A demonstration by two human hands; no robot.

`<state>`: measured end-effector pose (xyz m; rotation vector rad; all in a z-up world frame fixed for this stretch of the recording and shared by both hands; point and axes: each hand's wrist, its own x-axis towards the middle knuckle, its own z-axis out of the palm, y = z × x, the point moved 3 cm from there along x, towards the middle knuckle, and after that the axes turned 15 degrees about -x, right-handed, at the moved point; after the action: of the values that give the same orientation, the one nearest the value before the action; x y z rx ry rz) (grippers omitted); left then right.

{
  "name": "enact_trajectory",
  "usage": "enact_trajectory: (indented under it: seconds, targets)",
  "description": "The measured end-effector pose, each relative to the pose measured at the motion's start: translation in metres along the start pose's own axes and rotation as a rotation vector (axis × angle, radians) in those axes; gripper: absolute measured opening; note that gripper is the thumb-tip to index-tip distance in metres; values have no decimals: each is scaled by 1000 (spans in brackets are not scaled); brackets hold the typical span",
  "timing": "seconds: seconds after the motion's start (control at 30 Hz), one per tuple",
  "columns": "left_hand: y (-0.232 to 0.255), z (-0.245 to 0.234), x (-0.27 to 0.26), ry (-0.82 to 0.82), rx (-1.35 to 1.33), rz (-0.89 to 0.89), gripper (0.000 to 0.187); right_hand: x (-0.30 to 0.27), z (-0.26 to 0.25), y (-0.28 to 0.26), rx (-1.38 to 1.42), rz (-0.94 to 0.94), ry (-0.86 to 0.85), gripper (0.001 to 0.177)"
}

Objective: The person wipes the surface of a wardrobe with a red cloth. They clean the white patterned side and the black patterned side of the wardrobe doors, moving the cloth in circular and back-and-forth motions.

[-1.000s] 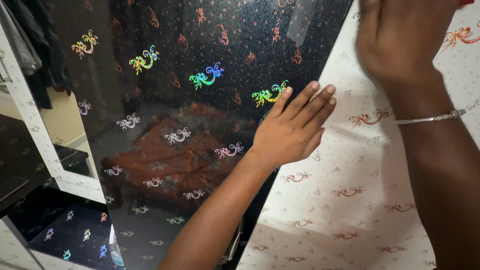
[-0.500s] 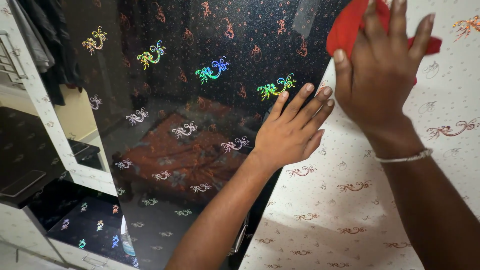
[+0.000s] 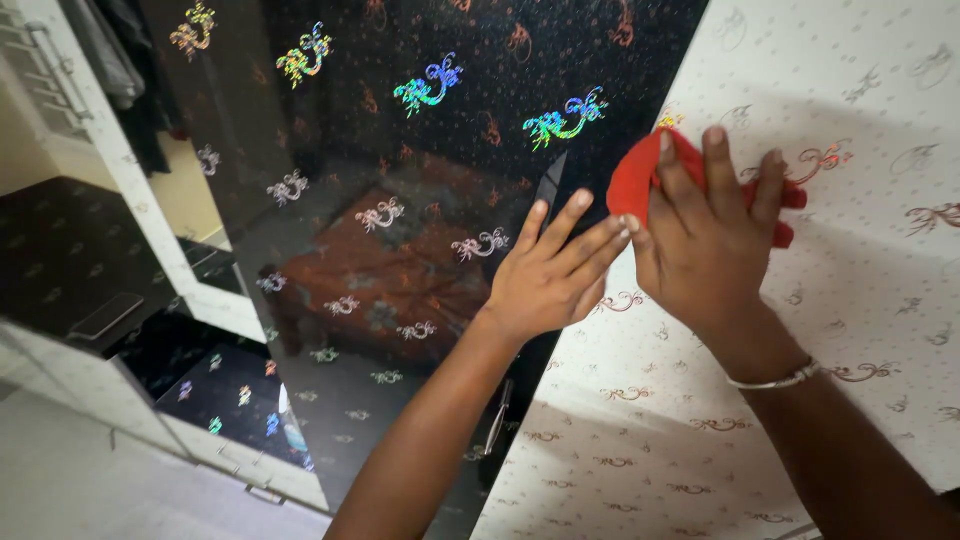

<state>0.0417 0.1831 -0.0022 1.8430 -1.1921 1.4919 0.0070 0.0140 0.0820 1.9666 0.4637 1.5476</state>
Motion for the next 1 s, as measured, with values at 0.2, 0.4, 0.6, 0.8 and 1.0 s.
enact_trajectory:
  seconds: [0.2, 0.4, 0.6, 0.8, 1.0]
  targets:
    - [10, 8, -73, -87, -22, -138, 51, -36, 3, -33, 88, 9, 2, 29]
    - [25, 24, -131, -130, -53, -284, 49, -57, 7, -84, 162, -67, 32, 26]
    - [39, 20, -149, -141, -52, -362, 50, -55, 17, -96, 176, -71, 65, 24]
    - [56, 4, -161, -299, -41, -506, 58, -44, 31, -100, 146, 9, -20, 33]
    - [61, -5, -167, -381, -37, -540, 62, -26, 36, -102, 149, 81, 66, 35]
